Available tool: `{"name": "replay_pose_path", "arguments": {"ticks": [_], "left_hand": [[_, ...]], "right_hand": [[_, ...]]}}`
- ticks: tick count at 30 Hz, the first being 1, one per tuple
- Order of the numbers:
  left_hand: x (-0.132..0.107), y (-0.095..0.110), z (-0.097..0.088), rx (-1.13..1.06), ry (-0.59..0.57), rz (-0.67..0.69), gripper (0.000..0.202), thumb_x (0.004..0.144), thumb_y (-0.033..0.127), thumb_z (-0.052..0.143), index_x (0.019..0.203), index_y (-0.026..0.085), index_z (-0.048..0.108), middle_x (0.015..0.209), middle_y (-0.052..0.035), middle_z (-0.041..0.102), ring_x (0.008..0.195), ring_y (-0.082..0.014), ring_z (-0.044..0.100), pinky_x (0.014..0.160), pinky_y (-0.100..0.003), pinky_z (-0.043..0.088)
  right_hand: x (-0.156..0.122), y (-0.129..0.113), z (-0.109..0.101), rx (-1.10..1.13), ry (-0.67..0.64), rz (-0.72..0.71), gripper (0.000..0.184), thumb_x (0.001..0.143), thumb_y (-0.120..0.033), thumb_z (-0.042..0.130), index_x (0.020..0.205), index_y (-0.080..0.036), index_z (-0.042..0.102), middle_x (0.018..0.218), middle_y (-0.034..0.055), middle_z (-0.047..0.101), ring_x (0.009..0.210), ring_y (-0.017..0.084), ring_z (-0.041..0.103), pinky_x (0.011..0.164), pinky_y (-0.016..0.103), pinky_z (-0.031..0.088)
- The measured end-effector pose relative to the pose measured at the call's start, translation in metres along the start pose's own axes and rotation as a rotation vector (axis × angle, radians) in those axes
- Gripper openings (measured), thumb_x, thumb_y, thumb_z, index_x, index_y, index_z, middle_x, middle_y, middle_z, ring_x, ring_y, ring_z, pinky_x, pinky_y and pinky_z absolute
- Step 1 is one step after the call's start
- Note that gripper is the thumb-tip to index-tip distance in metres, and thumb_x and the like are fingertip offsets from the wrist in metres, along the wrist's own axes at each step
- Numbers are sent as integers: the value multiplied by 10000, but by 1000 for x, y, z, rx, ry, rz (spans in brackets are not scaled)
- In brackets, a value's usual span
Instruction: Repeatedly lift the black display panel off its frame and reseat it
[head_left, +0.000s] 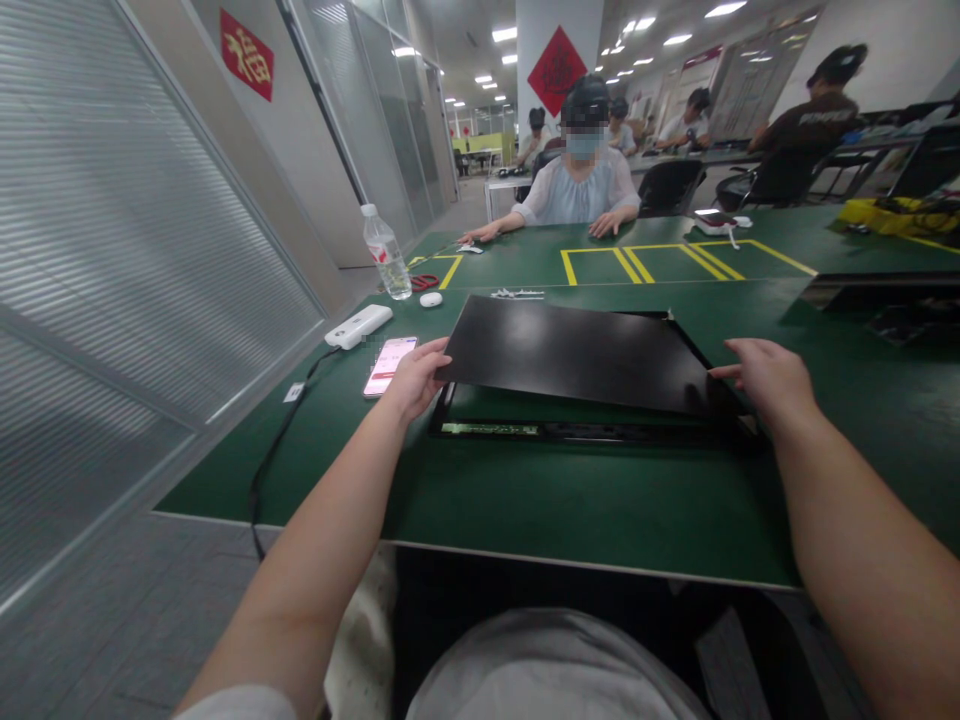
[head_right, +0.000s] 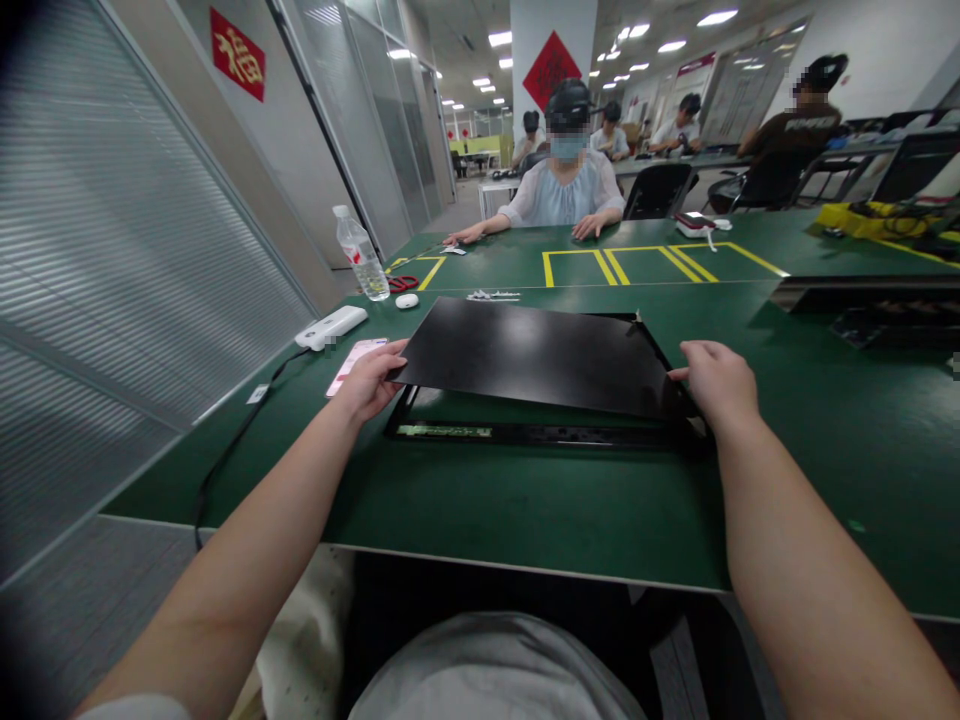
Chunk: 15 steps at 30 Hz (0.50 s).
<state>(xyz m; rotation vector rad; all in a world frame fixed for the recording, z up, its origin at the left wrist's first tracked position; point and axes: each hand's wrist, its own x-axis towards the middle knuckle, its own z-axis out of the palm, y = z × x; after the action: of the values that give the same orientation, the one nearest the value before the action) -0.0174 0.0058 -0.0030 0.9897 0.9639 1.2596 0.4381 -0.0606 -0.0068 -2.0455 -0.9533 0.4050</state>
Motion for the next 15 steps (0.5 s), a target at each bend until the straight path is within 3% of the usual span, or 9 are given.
{"name": "replay_pose_path", "arguments": {"ticks": [3, 9, 15], "left_hand": [[-1, 0, 1, 16, 11, -1, 419, 567, 100, 697, 980, 123, 765, 815, -51, 766, 684, -168, 675, 554, -229, 533], [1, -5, 1, 64, 56, -53, 444, 522, 118, 662, 956, 142, 753, 814, -55, 755, 777, -234, 691, 526, -255, 496], [1, -6, 4, 100, 106, -107, 275, 529, 109, 703, 792, 190, 721, 773, -25, 742, 761, -232, 691, 565, -290, 523]], "right_hand": [[-3, -5, -1, -9, 10, 56, 460, 820, -494, 541, 1156, -230, 713, 805, 67, 745, 797, 222, 618, 692, 333, 421], [-1, -3, -1, -69, 5, 30, 451, 818, -514, 538, 1121, -232, 718, 796, 71, 746, 793, 243, 626, 711, 355, 438], [3, 3, 1, -76, -2, 10, 423, 809, -504, 562, 1093, -242, 734, 826, 70, 759, 762, 240, 643, 671, 348, 456]]}}
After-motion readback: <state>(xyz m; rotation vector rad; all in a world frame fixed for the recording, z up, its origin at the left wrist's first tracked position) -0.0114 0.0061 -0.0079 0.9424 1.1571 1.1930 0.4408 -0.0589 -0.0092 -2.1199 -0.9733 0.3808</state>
